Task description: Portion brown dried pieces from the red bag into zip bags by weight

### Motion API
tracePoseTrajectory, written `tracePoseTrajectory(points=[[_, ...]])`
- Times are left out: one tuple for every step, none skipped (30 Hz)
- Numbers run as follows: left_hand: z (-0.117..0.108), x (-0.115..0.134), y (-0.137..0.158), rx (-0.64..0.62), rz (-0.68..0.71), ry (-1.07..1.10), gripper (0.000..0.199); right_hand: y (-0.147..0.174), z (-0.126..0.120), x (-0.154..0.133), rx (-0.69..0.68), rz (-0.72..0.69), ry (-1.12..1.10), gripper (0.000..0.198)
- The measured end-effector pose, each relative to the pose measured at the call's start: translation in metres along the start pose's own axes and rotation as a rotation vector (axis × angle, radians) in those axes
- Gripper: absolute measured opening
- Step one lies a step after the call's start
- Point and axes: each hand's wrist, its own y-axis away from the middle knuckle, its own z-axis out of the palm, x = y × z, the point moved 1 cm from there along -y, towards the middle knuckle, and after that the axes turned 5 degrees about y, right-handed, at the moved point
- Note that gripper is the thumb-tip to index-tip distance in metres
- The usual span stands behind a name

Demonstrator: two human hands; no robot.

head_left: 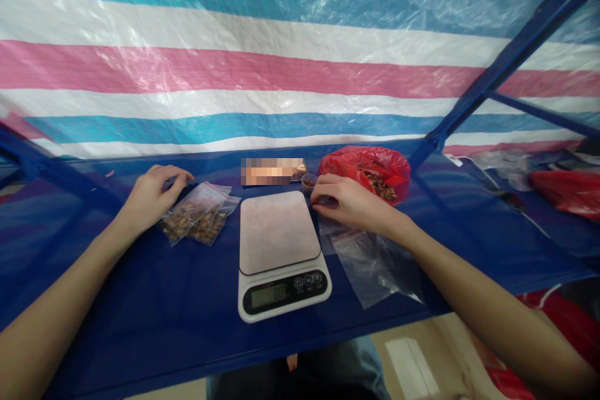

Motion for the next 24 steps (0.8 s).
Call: tracePoseTrajectory(points=[[0.000,0.000,0.000,-0.001,0.002,0.001,0.047,-0.001,-0.003,0.001,0.053,0.009,-0.027,0.009],[0.000,-0.001,0.000,-0.002,0.004,0.002,0.047,-0.001,-0.005,0.002,0.120,0.027,-0.060,0.008],[0.001,-0.001,0.000,-0.004,0.006,0.005,0.047,-0.002,-0.006,0.004,0.195,0.054,-0.094,0.008],[0.001,-0.001,0.000,-0.005,0.008,0.007,0.048,-0.002,-0.006,0.007,0.274,0.090,-0.125,0.007],[0.002,-0.002,0.000,-0.005,0.012,0.009,0.049,-0.003,-0.005,0.009,0.351,0.130,-0.148,0.006],[0.002,-0.002,-0.001,-0.001,0.017,0.012,0.050,-0.004,-0.002,0.012,0.419,0.168,-0.163,0.005],[0.002,-0.003,-0.001,0.002,0.022,0.015,0.051,-0.005,0.001,0.014,0.469,0.195,-0.171,0.005],[0.003,-0.003,-0.001,0.006,0.027,0.016,0.051,-0.007,0.005,0.016,0.498,0.212,-0.176,0.007],[0.003,-0.004,-0.001,0.009,0.030,0.016,0.051,-0.008,0.007,0.018,0.513,0.219,-0.180,0.010],[0.003,-0.005,-0.001,0.011,0.032,0.017,0.050,-0.009,0.008,0.019,0.522,0.222,-0.182,0.014],[0.003,-0.005,-0.001,0.010,0.032,0.018,0.049,-0.010,0.006,0.020,0.539,0.226,-0.178,0.016],[0.003,-0.006,-0.001,0.009,0.031,0.020,0.048,-0.009,0.001,0.022,0.570,0.236,-0.167,0.017],[0.003,-0.006,-0.001,0.008,0.031,0.021,0.047,-0.008,-0.006,0.024,0.614,0.256,-0.150,0.017],[0.002,-0.006,0.000,0.010,0.029,0.025,0.046,-0.005,-0.016,0.028,0.657,0.283,-0.129,0.018],[0.002,-0.006,0.000,0.011,0.029,0.027,0.046,-0.001,-0.027,0.033,0.683,0.314,-0.112,0.018],[0.002,-0.005,0.000,0.012,0.029,0.030,0.045,0.004,-0.038,0.039,0.667,0.346,-0.109,0.018],[0.002,-0.005,0.000,0.013,0.028,0.033,0.045,0.010,-0.050,0.046,0.594,0.372,-0.117,0.018],[0.002,-0.004,0.000,0.013,0.026,0.034,0.045,0.016,-0.059,0.055,0.466,0.388,-0.147,0.017],[0.002,-0.003,0.000,0.012,0.024,0.036,0.046,0.022,-0.067,0.063,0.329,0.410,-0.186,0.017],[0.002,-0.003,0.000,0.010,0.021,0.037,0.046,0.029,-0.074,0.071,0.228,0.434,-0.206,0.017],[0.002,-0.003,0.000,0.009,0.017,0.039,0.047,0.035,-0.078,0.078,0.142,0.454,-0.205,0.015],[0.002,-0.002,0.000,0.007,0.014,0.040,0.047,0.040,-0.081,0.085,0.056,0.475,-0.202,0.014],[0.002,-0.003,0.000,0.006,0.012,0.041,0.048,0.045,-0.082,0.090,-0.015,0.497,-0.197,0.014],[0.002,-0.003,0.000,0.006,0.011,0.043,0.048,0.049,-0.081,0.093,-0.083,0.514,-0.189,0.017]])
